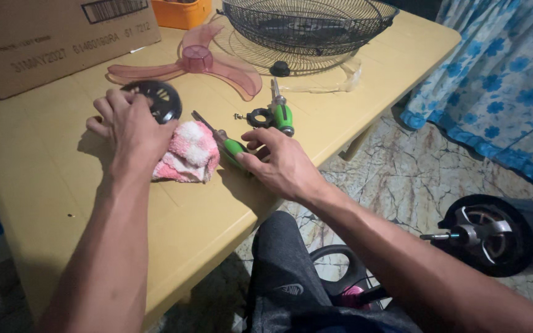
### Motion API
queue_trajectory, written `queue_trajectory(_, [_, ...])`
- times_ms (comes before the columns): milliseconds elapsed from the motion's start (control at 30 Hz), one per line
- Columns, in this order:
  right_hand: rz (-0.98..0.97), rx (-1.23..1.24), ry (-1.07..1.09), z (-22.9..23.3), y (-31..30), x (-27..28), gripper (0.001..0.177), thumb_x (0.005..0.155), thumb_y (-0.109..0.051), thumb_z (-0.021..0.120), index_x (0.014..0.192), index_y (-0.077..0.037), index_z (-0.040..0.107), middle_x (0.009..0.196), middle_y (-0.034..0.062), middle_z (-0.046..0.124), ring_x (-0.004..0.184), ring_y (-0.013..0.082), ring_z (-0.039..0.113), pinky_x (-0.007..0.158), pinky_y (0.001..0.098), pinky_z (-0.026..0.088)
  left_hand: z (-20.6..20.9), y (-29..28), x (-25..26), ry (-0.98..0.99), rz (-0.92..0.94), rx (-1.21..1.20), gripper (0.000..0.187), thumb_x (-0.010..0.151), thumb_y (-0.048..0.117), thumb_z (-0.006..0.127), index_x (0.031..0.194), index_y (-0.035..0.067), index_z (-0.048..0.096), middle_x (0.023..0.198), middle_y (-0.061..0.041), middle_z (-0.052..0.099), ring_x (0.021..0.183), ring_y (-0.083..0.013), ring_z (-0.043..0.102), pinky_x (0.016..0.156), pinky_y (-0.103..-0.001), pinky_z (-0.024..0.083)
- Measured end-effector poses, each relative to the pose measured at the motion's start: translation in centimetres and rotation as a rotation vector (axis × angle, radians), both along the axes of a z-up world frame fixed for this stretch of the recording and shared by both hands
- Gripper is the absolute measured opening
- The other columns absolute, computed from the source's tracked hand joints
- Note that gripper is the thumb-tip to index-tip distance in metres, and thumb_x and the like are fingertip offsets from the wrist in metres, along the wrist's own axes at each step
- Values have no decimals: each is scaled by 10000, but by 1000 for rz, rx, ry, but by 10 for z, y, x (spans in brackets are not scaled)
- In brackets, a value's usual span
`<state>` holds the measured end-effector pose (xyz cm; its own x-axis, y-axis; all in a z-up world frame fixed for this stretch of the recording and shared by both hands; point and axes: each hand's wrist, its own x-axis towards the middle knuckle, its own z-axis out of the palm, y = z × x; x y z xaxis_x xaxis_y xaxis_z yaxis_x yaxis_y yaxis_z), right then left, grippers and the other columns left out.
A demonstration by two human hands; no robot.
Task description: The person assembles a small electric fan motor by hand. They attach a black plastic cap, wipe a circular fan component with a cloth, and then fit the component onto the motor shaft, adjusting it into place.
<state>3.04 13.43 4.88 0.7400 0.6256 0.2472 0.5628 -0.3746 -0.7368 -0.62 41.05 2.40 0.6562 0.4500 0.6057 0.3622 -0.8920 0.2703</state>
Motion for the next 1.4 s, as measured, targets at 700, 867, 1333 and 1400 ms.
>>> queue_trajectory(700, [15, 880, 581, 23, -63, 14, 364, 991, -296, 617, 1287, -90, 572, 1109, 44, 693, 962, 160, 684, 835, 382, 602, 48, -190, -9, -359, -747, -122, 576, 727, 288, 927, 1170, 77, 626, 1474, -188, 424, 1335, -394, 460, 1125, -519, 432])
queue_trajectory(867, [-47, 940, 616, 25, -100, 8, 354, 998, -246, 615, 1297, -61, 575, 1105, 62, 708, 940, 181, 718, 815, 433, 604, 35, -220, -2, -501, -841, -355, 642, 881, 301, 862, 1370, 40, 538, 1534, -222, 399, 1465, -385, 415, 1231, -505, 385])
queue_trajectory(1333, [-320, 1013, 667, -7, -193, -12, 319, 1057, -391, 509, 1175, -121, 629, 909, -6, 694, 801, 130, 677, 723, 420, 586, -5, -310, 24, -487, -1082, -1501, 349, 1028, 167, 637, 1290, -43, 542, 1066, -112, 698, 894, -116, 662, 749, -264, 566])
queue_trajectory(1400, [-380, 1024, 657, -7, -203, -17, 349, 1051, -409, 480, 1170, -122, 640, 913, -12, 694, 803, 122, 669, 718, 427, 594, -5, -320, 16, -404, -1071, -1671, 341, 1013, 215, 603, 1260, -9, 534, 989, -106, 699, 770, -129, 684, 562, -284, 577])
